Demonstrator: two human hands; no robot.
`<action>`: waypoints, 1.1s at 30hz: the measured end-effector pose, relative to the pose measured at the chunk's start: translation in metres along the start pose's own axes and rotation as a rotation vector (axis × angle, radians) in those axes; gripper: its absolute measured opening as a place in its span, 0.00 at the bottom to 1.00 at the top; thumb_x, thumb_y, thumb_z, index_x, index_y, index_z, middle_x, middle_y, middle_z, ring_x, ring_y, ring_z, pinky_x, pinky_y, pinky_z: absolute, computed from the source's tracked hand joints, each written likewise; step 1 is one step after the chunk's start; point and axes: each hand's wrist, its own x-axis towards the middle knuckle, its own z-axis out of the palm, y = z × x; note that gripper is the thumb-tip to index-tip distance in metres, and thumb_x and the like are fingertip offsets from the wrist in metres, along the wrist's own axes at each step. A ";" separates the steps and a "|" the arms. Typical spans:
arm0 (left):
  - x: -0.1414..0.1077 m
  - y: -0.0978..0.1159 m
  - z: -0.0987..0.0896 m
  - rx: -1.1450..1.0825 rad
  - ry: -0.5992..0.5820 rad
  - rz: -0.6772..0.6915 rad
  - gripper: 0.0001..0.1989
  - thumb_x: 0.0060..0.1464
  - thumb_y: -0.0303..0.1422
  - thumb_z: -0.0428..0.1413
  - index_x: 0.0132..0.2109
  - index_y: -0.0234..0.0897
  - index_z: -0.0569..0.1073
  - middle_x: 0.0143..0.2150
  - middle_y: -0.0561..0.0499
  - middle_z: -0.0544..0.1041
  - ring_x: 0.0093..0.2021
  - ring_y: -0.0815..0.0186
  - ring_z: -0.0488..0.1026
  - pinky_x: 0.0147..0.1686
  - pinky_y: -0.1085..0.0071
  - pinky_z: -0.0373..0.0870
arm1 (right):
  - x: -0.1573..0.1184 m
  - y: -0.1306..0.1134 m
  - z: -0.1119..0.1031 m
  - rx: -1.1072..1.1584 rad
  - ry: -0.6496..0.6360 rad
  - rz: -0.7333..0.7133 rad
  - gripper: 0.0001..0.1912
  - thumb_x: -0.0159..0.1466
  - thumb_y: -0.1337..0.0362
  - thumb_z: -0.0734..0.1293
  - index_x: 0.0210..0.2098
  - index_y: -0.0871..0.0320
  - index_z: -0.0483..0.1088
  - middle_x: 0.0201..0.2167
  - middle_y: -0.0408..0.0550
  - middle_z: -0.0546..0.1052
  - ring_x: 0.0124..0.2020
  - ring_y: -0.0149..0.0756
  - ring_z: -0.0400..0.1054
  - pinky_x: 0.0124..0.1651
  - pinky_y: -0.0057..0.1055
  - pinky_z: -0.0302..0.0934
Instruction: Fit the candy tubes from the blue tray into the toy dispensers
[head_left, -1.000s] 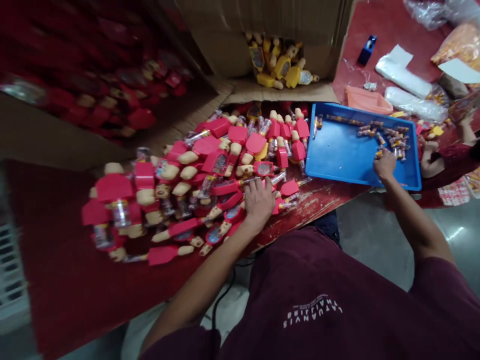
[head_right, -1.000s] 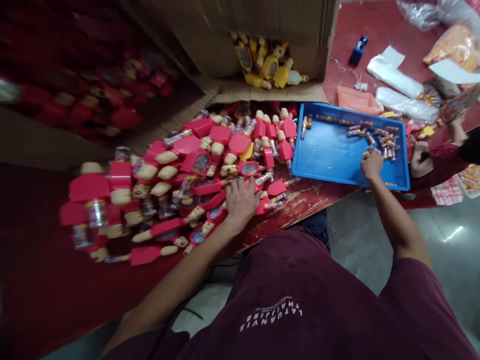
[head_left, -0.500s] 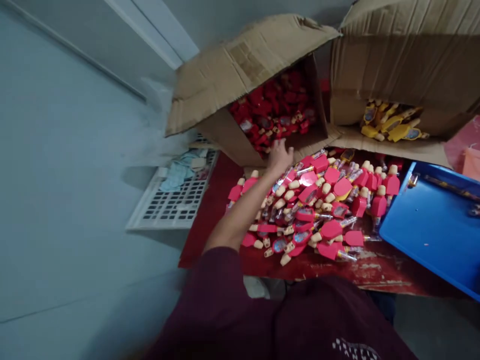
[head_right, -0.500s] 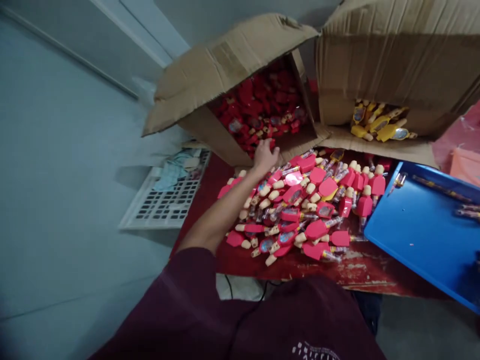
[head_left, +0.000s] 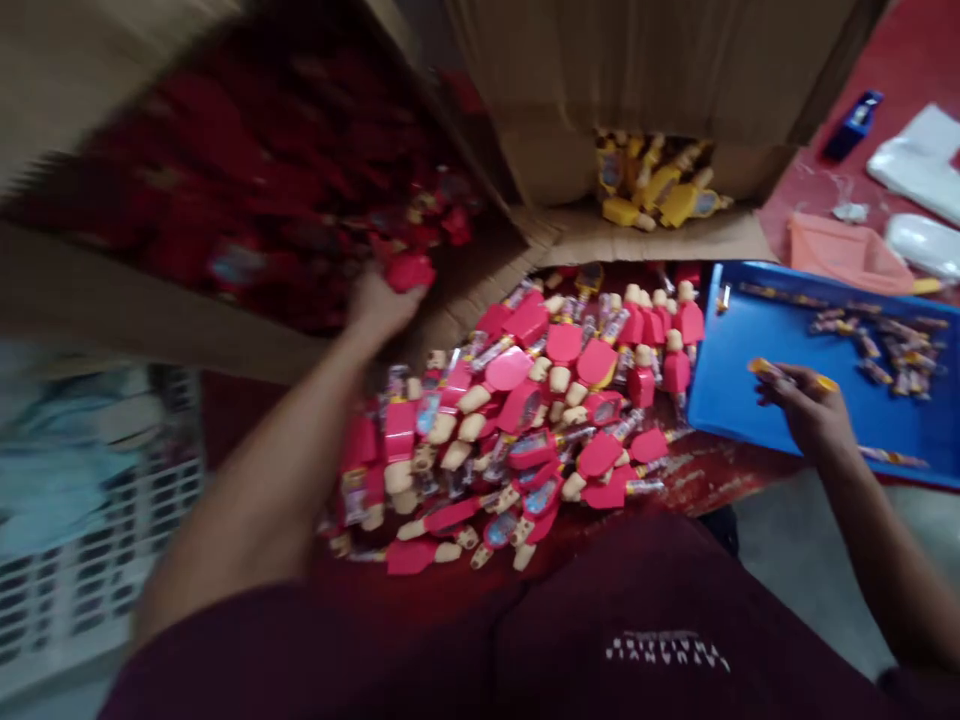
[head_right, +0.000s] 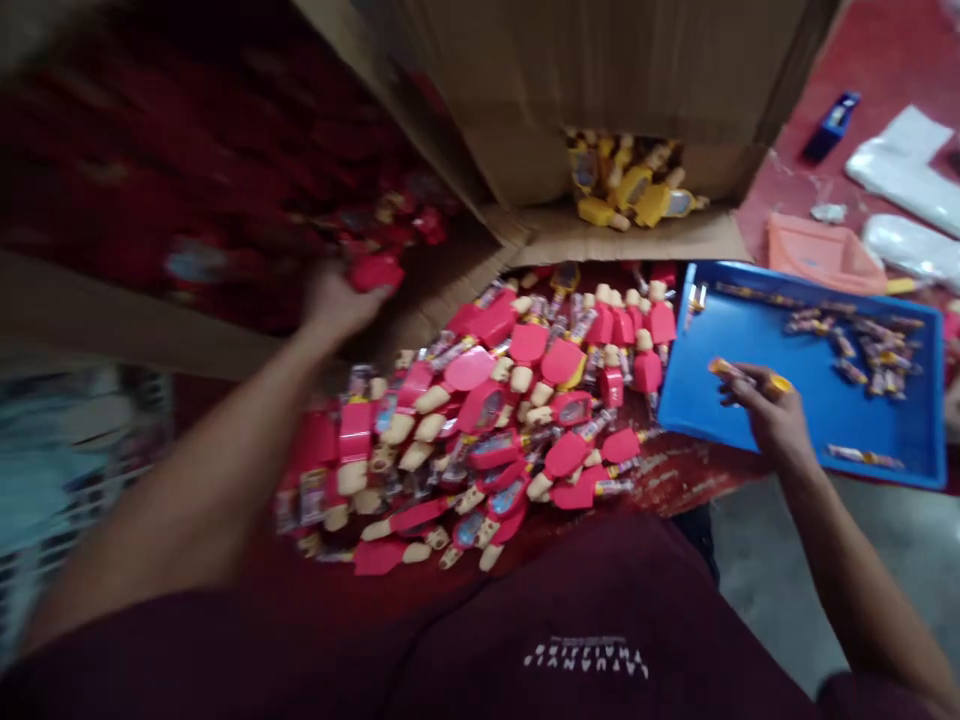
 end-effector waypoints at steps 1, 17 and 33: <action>-0.014 0.014 -0.005 -0.008 0.050 -0.012 0.34 0.55 0.58 0.56 0.47 0.27 0.65 0.40 0.47 0.75 0.31 0.70 0.62 0.41 0.63 0.72 | -0.003 -0.003 0.010 0.047 -0.071 -0.019 0.22 0.55 0.53 0.77 0.45 0.58 0.75 0.44 0.55 0.80 0.37 0.40 0.75 0.38 0.38 0.70; -0.302 0.228 -0.058 -0.450 -0.516 0.514 0.29 0.65 0.52 0.49 0.58 0.31 0.67 0.42 0.42 0.78 0.38 0.59 0.77 0.40 0.62 0.74 | -0.113 -0.021 0.044 -0.403 -0.558 -0.520 0.17 0.62 0.58 0.73 0.50 0.54 0.75 0.44 0.50 0.78 0.39 0.38 0.74 0.40 0.34 0.69; -0.357 0.244 -0.053 -0.015 -0.383 0.834 0.19 0.62 0.35 0.51 0.56 0.30 0.68 0.50 0.37 0.77 0.45 0.55 0.77 0.36 0.64 0.76 | -0.154 0.014 0.025 -0.410 -0.553 -0.456 0.12 0.63 0.57 0.71 0.44 0.55 0.77 0.42 0.51 0.81 0.40 0.41 0.76 0.42 0.37 0.69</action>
